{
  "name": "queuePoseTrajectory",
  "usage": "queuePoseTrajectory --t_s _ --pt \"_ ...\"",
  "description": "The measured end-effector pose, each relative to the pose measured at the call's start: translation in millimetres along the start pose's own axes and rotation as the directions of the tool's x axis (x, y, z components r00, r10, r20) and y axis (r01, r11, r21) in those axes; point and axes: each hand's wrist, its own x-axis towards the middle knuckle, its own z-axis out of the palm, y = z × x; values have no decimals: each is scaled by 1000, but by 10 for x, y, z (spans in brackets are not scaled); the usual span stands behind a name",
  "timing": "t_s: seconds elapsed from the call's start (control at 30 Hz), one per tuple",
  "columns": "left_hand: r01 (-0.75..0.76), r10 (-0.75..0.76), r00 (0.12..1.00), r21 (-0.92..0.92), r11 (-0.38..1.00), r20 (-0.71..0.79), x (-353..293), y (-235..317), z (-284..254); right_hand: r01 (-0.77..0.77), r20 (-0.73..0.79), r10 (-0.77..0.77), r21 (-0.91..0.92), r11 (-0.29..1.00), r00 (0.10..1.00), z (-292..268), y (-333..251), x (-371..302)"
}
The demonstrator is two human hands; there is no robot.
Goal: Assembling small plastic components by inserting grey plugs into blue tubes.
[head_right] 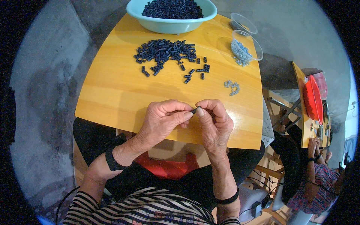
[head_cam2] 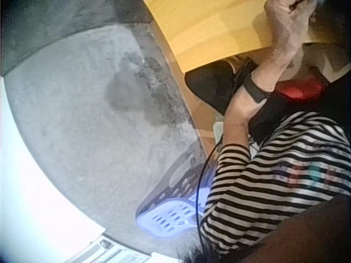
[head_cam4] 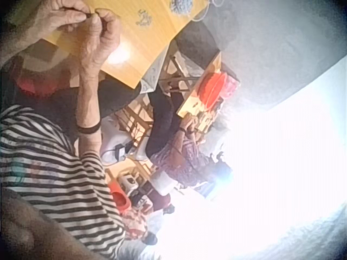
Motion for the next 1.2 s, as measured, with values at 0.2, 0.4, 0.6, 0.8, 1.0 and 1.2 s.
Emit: queuePoseTrajectory --t_s 0.2,0.4,0.6,0.8,1.0,1.2 --pt "23 -24 999 30 999 21 -1 19 -22 18 25 -17 -19 1000 1000 2 0 3" --pt "3 -4 1000 33 999 11 -8 15 -14 -18 68 14 53 998 998 7 42 14" --pt "1 -1 1000 31 1000 6 -10 19 -4 -46 98 38 87 995 994 11 52 12" --pt "2 -2 1000 -3 1000 -10 -13 13 15 -62 110 50 103 993 993 4 45 15" --pt "-38 38 999 46 998 -19 -8 -4 17 -12 123 16 -31 999 992 -7 26 17" --pt "-49 50 998 38 998 -24 -7 -15 23 -38 91 40 -16 999 995 30 -4 -4"
